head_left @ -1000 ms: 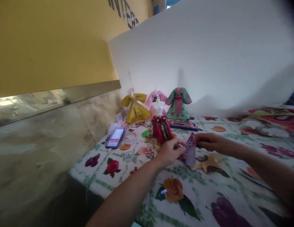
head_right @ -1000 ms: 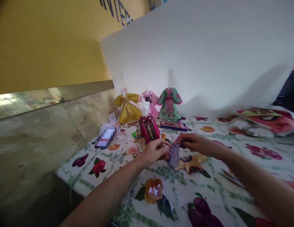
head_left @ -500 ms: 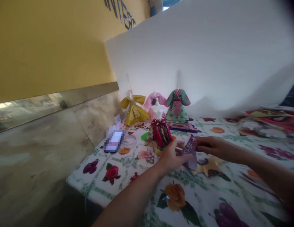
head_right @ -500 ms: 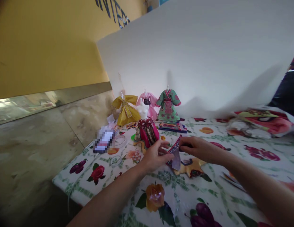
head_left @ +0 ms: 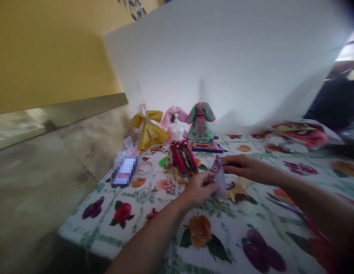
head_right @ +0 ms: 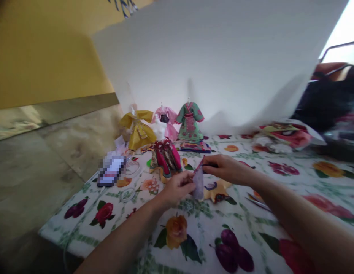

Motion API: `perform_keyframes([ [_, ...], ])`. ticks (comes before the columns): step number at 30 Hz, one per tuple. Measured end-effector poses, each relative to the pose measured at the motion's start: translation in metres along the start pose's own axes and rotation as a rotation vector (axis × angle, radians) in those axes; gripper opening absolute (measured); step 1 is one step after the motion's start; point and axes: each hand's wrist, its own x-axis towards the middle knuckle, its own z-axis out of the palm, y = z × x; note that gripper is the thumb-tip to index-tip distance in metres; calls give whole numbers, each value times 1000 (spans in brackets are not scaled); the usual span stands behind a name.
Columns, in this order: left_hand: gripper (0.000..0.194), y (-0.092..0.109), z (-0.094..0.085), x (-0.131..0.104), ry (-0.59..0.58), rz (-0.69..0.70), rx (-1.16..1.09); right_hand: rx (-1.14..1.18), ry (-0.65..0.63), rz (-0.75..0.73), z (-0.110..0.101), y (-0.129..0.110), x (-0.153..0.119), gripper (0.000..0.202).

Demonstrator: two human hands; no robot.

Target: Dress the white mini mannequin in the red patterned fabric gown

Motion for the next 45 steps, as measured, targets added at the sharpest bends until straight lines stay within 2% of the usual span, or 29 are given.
perform_keyframes([
  [4, 27, 6, -2, -1, 56, -62, -109, 46, -41, 42, -4, 4, 2, 40],
  [8, 28, 11, -2, -3, 104, -104, -202, 21, -29, 85, -6, 6, 3, 37],
  [13, 38, 19, -5, -4, 125, -175, -476, 29, -67, 89, -10, 10, 1, 31],
  [18, 26, 26, -13, -3, 161, -226, -657, 112, -149, 96, -12, 18, 0, 27],
  [20, 29, 28, -14, -2, 179, -222, -698, 144, -165, 92, -12, 22, 0, 28],
  [24, 42, 29, -14, -2, 213, -216, -713, 198, -187, 91, -12, 30, 1, 27],
  [27, 44, 29, -13, -1, 239, -222, -707, 223, -192, 95, -12, 34, 2, 22],
  [33, 40, 26, -12, 1, 315, -225, -660, 188, -215, 146, -13, 37, 0, 8],
  [36, 40, 22, -12, 2, 316, -221, -618, 177, -228, 178, -11, 34, -1, 3],
  [40, 38, 19, -9, 3, 324, -241, -583, 123, -272, 159, -9, 28, -3, 10],
  [45, 29, 21, -5, 3, 413, -272, -565, 55, -298, 93, -12, 23, -4, 11],
])
